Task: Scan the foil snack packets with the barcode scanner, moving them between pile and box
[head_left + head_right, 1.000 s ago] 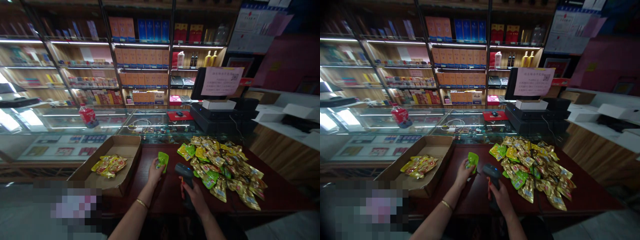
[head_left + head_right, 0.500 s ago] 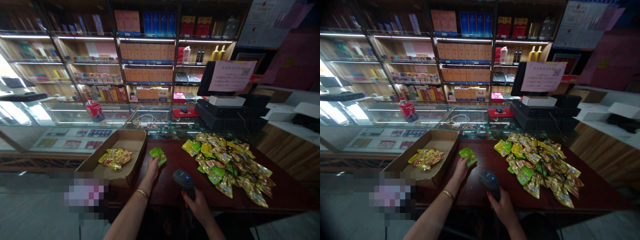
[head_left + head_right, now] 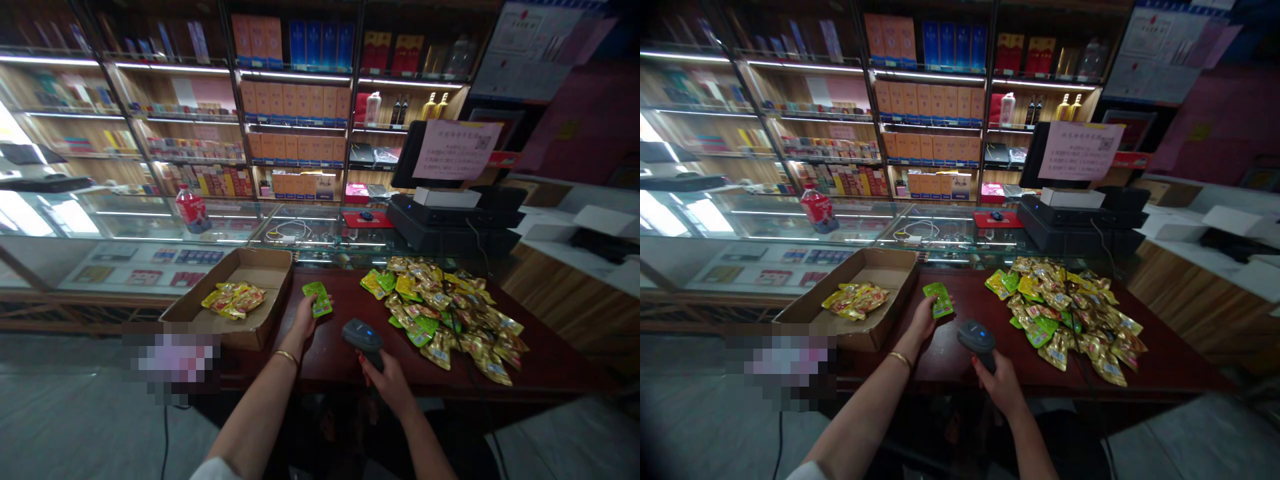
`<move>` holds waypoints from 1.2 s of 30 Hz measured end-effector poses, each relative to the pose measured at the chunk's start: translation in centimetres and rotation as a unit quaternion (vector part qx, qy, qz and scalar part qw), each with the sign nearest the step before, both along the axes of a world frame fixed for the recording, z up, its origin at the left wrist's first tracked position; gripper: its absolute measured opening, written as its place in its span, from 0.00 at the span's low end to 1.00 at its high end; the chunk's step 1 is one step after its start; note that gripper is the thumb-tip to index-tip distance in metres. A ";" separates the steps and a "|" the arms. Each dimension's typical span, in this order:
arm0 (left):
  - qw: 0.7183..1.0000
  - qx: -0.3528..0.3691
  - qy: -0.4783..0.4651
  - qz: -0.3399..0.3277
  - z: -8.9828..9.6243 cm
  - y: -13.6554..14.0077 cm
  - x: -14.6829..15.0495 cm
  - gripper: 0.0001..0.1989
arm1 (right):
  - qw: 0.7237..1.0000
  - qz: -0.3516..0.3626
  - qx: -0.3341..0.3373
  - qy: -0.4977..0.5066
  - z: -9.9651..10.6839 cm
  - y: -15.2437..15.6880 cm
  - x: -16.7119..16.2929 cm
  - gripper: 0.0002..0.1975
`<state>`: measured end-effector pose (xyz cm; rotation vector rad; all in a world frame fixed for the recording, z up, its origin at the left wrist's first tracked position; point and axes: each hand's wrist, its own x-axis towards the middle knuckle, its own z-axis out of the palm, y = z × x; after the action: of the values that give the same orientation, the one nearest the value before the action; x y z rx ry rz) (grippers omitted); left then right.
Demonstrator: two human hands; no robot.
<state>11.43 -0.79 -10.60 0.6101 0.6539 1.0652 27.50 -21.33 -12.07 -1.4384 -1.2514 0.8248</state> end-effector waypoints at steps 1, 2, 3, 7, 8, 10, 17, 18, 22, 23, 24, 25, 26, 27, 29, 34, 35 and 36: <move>1.000 0.003 0.000 0.001 -0.1 0.0 0.0 0.17 | 1.000 0.001 0.001 0.002 0.0 0.0 0.0 0.23; 1.000 0.005 0.001 0.000 -0.3 0.1 0.1 0.17 | 1.000 0.003 0.002 0.003 0.0 0.0 0.0 0.23; 1.000 0.006 0.002 -0.001 -0.4 0.1 0.1 0.16 | 1.000 0.004 0.003 0.004 0.1 -0.1 0.0 0.23; 1.000 0.012 0.008 -0.002 -0.6 0.0 0.2 0.16 | 1.000 0.003 0.005 0.007 0.3 -0.2 -0.1 0.22; 1.000 0.012 0.009 -0.002 -0.5 0.0 0.2 0.16 | 1.000 0.003 0.004 0.008 0.3 -0.2 -0.1 0.22; 1.000 0.013 0.009 -0.003 -0.3 0.0 0.0 0.17 | 1.000 0.002 0.002 0.010 0.4 -0.2 -0.1 0.22; 0.997 0.066 0.022 0.023 -0.1 -0.5 0.1 0.23 | 1.000 -0.010 0.003 0.013 0.5 -0.1 0.1 0.18; 0.995 0.085 0.033 0.033 -0.2 -0.6 0.2 0.24 | 1.000 -0.011 0.005 0.015 0.6 -0.1 0.1 0.18; 0.989 0.125 0.062 0.043 -0.1 -1.2 0.4 0.25 | 1.000 -0.011 0.014 0.023 0.8 -0.1 -0.1 0.19; 0.988 0.130 0.066 0.043 0.0 -1.3 0.4 0.25 | 1.000 -0.012 0.015 0.024 0.8 -0.1 -0.1 0.19; 0.987 0.135 0.071 0.043 0.0 -1.4 0.5 0.25 | 0.999 -0.013 0.015 0.026 0.8 -0.1 -0.1 0.19; 0.986 0.138 0.076 0.044 0.0 -1.5 0.5 0.24 | 0.999 -0.013 0.015 0.027 0.8 -0.1 -0.1 0.19; 0.986 0.141 0.079 0.044 0.0 -1.5 0.6 0.24 | 0.999 -0.013 0.014 0.029 0.7 -0.1 -0.1 0.20; 0.985 0.143 0.082 0.043 0.0 -1.5 0.6 0.24 | 0.999 -0.013 0.014 0.031 0.7 -0.1 0.0 0.20; 0.985 0.145 0.084 0.041 -0.1 -1.3 0.7 0.24 | 0.999 -0.013 0.013 0.034 0.5 0.0 0.0 0.20; 0.985 0.142 0.083 0.042 -0.6 -1.1 0.8 0.25 | 0.999 -0.011 0.010 0.041 0.2 0.0 0.3 0.20; 0.985 0.142 0.084 0.041 -0.6 -1.2 0.8 0.24 | 0.999 -0.013 0.009 0.043 0.2 0.0 0.2 0.20; 0.985 0.142 0.086 0.040 -0.6 -1.3 0.7 0.23 | 0.999 -0.015 0.007 0.046 0.2 -0.1 0.2 0.20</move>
<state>12.13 -2.08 -11.19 0.9377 0.6853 1.1994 27.71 -21.39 -11.90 -1.3891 -1.1623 0.8509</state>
